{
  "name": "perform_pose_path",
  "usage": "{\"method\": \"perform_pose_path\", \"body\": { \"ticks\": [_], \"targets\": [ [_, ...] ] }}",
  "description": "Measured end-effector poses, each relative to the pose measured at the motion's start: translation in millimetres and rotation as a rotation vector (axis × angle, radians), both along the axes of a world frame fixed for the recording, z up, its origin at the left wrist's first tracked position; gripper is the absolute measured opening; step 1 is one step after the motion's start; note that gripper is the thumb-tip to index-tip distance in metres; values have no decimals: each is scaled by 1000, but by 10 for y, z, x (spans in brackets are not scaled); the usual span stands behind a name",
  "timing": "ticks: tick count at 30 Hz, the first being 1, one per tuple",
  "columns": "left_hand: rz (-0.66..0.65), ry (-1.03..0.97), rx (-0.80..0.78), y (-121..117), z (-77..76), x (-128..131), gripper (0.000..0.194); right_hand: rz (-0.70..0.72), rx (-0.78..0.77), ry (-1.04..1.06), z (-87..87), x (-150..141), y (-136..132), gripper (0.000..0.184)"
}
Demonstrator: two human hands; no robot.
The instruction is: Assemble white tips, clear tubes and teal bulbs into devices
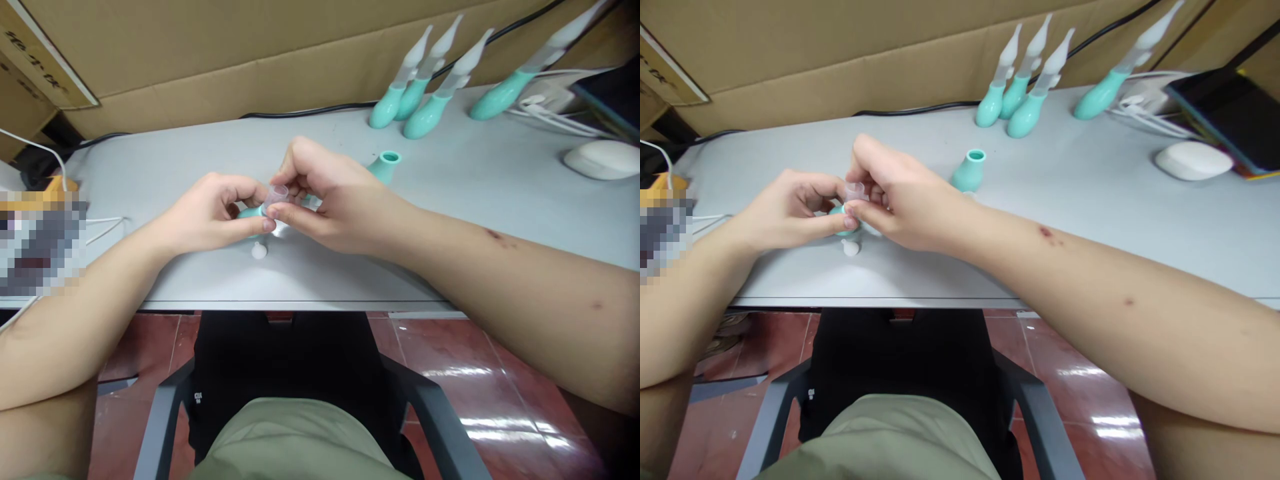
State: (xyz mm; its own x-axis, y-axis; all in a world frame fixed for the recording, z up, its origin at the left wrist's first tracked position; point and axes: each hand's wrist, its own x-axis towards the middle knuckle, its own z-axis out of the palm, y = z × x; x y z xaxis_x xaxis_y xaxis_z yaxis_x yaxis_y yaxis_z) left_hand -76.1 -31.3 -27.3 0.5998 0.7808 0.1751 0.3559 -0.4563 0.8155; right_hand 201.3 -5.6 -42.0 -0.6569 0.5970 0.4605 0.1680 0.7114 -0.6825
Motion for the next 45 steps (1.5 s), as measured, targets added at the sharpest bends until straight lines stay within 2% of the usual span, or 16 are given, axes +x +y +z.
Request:
{"method": "perform_pose_path", "body": {
  "ticks": [10, 15, 23, 33, 40, 45],
  "targets": [
    [-2, -22, -14, -44, 46, 21, 11, -27, 22, 3, 27, -8, -18, 32],
    [10, -37, -37, -58, 53, 30, 13, -28, 24, 30, 6, 7, -7, 43],
    [-18, -91, -65, -27, -18, 13, 19, 65, 52, 93, -12, -10, 23, 53],
    [-13, -87, -110, -28, 19, 49, 21, 31, 0, 61, 33, 24, 18, 44],
    [-33, -113, -132, -48, 32, 53, 16, 59, 5, 96, 16, 26, 42, 46],
    [-41, -162, -177, -57, 14, 62, 15, 24, -23, 44, 35, 30, 29, 50]
  ]
}}
